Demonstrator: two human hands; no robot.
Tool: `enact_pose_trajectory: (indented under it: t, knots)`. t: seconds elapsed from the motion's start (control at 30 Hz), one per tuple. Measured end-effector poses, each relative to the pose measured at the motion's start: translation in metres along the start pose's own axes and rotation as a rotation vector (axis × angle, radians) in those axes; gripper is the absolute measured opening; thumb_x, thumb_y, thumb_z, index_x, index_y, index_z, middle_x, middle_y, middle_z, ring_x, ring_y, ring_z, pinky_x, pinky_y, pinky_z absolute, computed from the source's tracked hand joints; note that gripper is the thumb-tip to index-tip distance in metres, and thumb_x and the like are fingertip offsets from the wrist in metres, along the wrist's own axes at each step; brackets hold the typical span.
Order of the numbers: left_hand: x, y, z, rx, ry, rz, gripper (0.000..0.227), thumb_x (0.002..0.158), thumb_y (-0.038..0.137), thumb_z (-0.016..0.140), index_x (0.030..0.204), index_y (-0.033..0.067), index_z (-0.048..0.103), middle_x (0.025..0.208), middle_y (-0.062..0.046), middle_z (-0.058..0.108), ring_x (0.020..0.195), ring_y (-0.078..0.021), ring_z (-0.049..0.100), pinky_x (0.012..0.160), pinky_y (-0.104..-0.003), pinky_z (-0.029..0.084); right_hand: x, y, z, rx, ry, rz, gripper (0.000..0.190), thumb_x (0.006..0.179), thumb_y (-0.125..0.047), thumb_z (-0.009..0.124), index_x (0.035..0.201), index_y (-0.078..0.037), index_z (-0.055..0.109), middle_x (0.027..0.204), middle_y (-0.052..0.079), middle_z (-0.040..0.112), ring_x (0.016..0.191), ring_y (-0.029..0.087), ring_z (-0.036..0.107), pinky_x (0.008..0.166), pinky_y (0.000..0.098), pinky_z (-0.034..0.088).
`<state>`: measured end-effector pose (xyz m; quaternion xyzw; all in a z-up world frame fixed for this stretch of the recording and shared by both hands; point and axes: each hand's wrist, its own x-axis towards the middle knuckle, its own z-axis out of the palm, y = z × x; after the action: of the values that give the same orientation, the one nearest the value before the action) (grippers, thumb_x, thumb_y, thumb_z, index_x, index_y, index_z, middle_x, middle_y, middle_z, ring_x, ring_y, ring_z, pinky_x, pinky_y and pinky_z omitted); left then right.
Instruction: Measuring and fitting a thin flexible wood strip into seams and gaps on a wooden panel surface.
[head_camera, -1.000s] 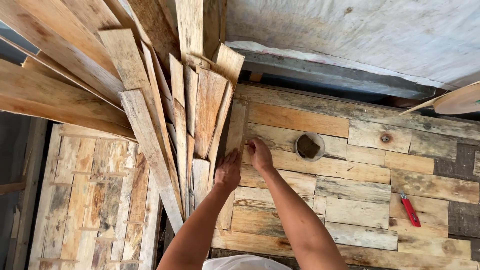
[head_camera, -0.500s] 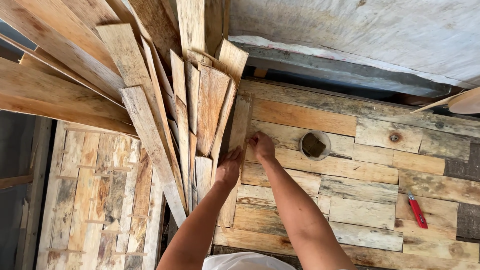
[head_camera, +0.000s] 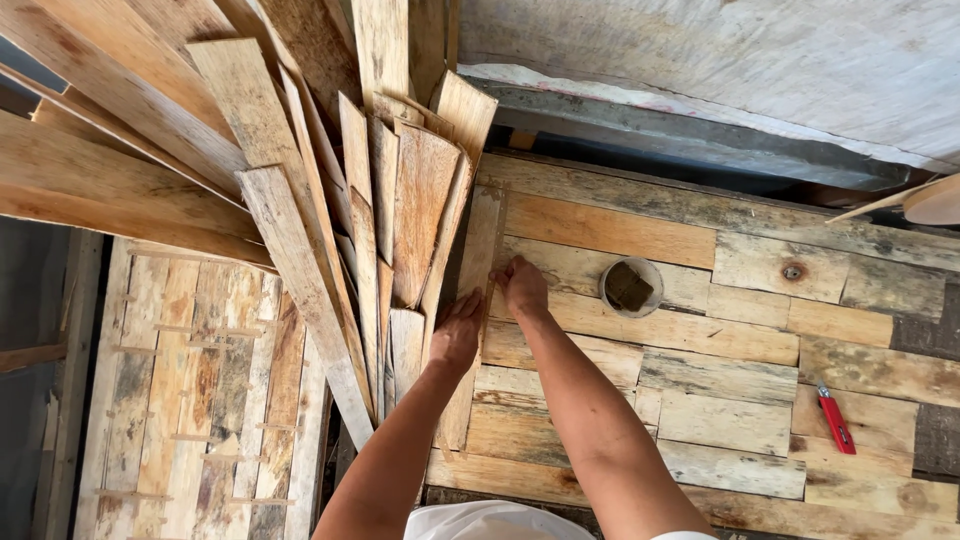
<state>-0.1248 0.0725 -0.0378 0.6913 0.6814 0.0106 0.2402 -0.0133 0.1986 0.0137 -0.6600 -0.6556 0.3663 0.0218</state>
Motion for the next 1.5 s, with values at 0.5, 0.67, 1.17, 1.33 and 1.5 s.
enact_pose_trajectory:
  t: [0.5,0.67,1.17,1.33,1.5]
  knots:
    - [0.001,-0.008,0.015,-0.109,0.059,-0.016,0.07,0.09,-0.004,0.049,0.157,0.0155,0.041,0.168,0.004,0.032,0.148,-0.0244,0.036,0.122,-0.037,0.028,0.021,0.042,0.043,0.911,-0.033,0.063,0.015,0.098,-0.016,0.05,0.089,-0.004,0.048,0.088,0.009,0.049,0.077,0.024,0.065,0.069,0.0344,0.059]
    - [0.002,-0.008,0.013,-0.169,0.072,-0.026,0.072,0.083,-0.007,0.048,0.152,0.0133,0.045,0.165,0.002,0.037,0.147,-0.0242,0.038,0.122,-0.035,0.028,0.013,0.039,0.039,1.394,-0.104,0.249,0.02,0.104,-0.024,0.049,0.097,-0.005,0.049,0.092,0.009,0.047,0.082,0.026,0.061,0.074,0.0386,0.06]
    - [0.0,0.0,-0.006,-0.348,0.04,-0.149,0.072,0.085,-0.015,0.043,0.146,0.0193,0.055,0.165,0.006,0.035,0.151,-0.0156,0.032,0.123,-0.027,0.026,-0.018,0.046,0.024,0.473,-0.002,-0.288,0.027,0.084,-0.007,0.07,0.107,-0.004,0.055,0.108,0.013,0.051,0.094,0.027,0.057,0.076,0.039,0.059]
    - [0.001,0.0,-0.004,-0.282,-0.002,-0.144,0.077,0.082,-0.017,0.043,0.149,0.0194,0.05,0.166,0.006,0.03,0.151,-0.0155,0.028,0.123,-0.027,0.023,-0.032,0.039,0.013,0.133,0.162,-0.468,0.031,0.085,-0.007,0.082,0.1,-0.002,0.055,0.099,0.015,0.057,0.087,0.032,0.059,0.073,0.0448,0.052]
    - [0.0,0.0,-0.006,-0.281,0.015,-0.141,0.067,0.087,-0.009,0.045,0.147,0.0188,0.053,0.166,0.005,0.033,0.151,-0.0174,0.03,0.123,-0.03,0.026,-0.04,0.033,0.009,0.067,0.079,-0.152,0.03,0.094,-0.027,0.076,0.097,-0.004,0.057,0.085,0.017,0.066,0.076,0.035,0.066,0.069,0.0462,0.051]
